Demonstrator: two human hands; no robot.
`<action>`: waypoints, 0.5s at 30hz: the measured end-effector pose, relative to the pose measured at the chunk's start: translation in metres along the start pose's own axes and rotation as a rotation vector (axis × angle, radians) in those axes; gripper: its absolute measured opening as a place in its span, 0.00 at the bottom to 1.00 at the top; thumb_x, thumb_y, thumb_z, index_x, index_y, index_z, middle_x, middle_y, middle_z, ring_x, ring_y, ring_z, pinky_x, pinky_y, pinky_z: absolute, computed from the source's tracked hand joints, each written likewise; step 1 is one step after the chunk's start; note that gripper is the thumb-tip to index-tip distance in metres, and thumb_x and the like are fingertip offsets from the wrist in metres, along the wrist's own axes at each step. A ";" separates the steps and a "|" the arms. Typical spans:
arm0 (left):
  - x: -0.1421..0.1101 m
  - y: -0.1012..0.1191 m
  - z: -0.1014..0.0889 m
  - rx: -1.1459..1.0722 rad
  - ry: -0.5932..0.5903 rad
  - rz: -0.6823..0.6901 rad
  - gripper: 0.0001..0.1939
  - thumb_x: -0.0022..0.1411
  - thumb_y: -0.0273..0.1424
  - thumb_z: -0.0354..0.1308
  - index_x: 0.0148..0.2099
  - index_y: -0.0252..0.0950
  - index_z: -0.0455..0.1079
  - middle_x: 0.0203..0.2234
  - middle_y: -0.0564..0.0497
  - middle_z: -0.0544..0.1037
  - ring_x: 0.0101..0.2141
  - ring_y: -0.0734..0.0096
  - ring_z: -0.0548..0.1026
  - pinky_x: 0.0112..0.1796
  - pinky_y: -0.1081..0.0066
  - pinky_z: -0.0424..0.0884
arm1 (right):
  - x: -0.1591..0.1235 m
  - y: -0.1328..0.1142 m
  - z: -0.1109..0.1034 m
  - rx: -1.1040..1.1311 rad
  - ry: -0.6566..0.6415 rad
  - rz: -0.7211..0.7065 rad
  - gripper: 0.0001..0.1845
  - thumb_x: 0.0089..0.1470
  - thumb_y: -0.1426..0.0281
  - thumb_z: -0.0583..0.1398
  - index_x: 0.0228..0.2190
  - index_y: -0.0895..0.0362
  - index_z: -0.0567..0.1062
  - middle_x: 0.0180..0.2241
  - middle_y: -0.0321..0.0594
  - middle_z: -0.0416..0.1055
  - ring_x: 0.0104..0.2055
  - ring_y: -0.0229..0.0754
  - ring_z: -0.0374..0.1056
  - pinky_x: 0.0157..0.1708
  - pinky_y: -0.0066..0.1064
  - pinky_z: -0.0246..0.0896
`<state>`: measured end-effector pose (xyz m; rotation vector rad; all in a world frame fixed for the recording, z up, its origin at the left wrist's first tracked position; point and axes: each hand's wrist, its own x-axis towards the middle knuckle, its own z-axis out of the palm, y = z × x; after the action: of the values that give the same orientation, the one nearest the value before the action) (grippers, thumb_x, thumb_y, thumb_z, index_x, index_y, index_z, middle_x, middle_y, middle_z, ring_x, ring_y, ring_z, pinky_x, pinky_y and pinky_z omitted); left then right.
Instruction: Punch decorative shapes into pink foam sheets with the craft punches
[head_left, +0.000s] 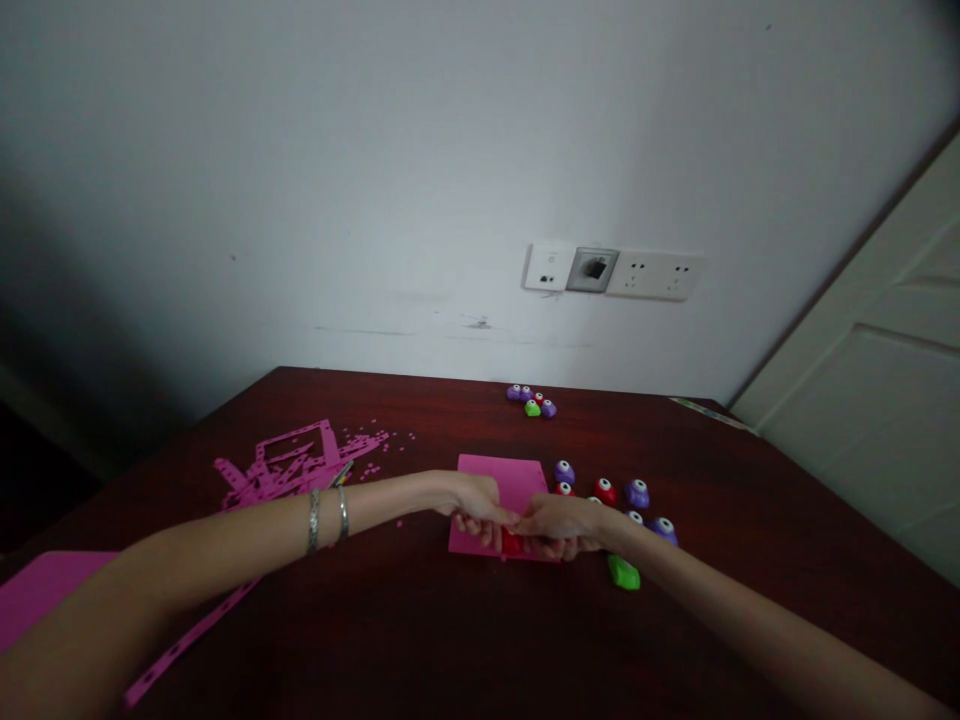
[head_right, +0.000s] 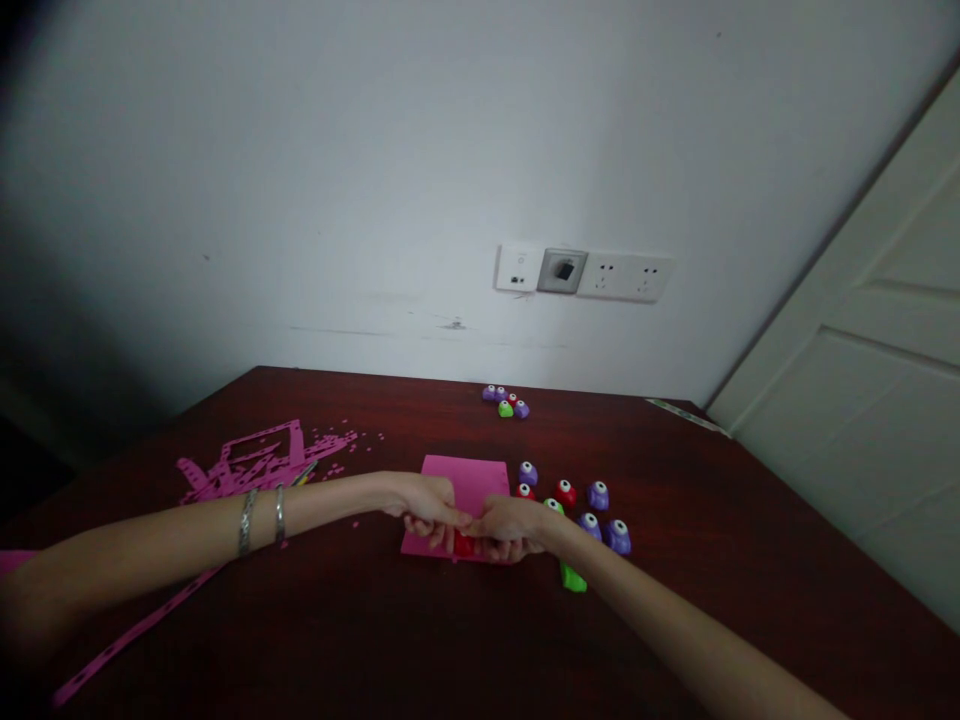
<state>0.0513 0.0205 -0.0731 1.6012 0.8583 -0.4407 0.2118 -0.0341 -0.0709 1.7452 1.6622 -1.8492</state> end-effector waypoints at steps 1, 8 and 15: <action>-0.001 0.001 0.000 -0.002 0.001 -0.007 0.30 0.42 0.58 0.57 0.20 0.31 0.69 0.12 0.52 0.67 0.11 0.84 0.56 0.13 0.79 0.47 | 0.002 0.001 -0.001 0.007 -0.010 -0.005 0.22 0.56 0.62 0.52 0.15 0.59 0.62 0.11 0.29 0.56 0.11 0.26 0.44 0.11 0.21 0.34; 0.001 0.005 0.001 -0.013 0.001 -0.018 0.28 0.44 0.55 0.58 0.19 0.31 0.68 0.12 0.52 0.66 0.12 0.84 0.55 0.14 0.78 0.45 | 0.006 0.004 -0.003 0.037 -0.068 -0.024 0.21 0.56 0.64 0.52 0.14 0.59 0.60 0.11 0.27 0.55 0.11 0.26 0.41 0.12 0.22 0.33; 0.007 0.004 0.000 0.028 0.013 -0.003 0.28 0.44 0.55 0.59 0.17 0.31 0.69 0.14 0.50 0.68 0.13 0.84 0.54 0.15 0.78 0.46 | 0.002 0.003 0.001 0.010 0.004 -0.073 0.22 0.56 0.64 0.51 0.14 0.59 0.61 0.10 0.28 0.54 0.11 0.27 0.42 0.12 0.23 0.32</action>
<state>0.0588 0.0225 -0.0749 1.6303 0.8684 -0.4465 0.2126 -0.0354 -0.0743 1.7148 1.7434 -1.8890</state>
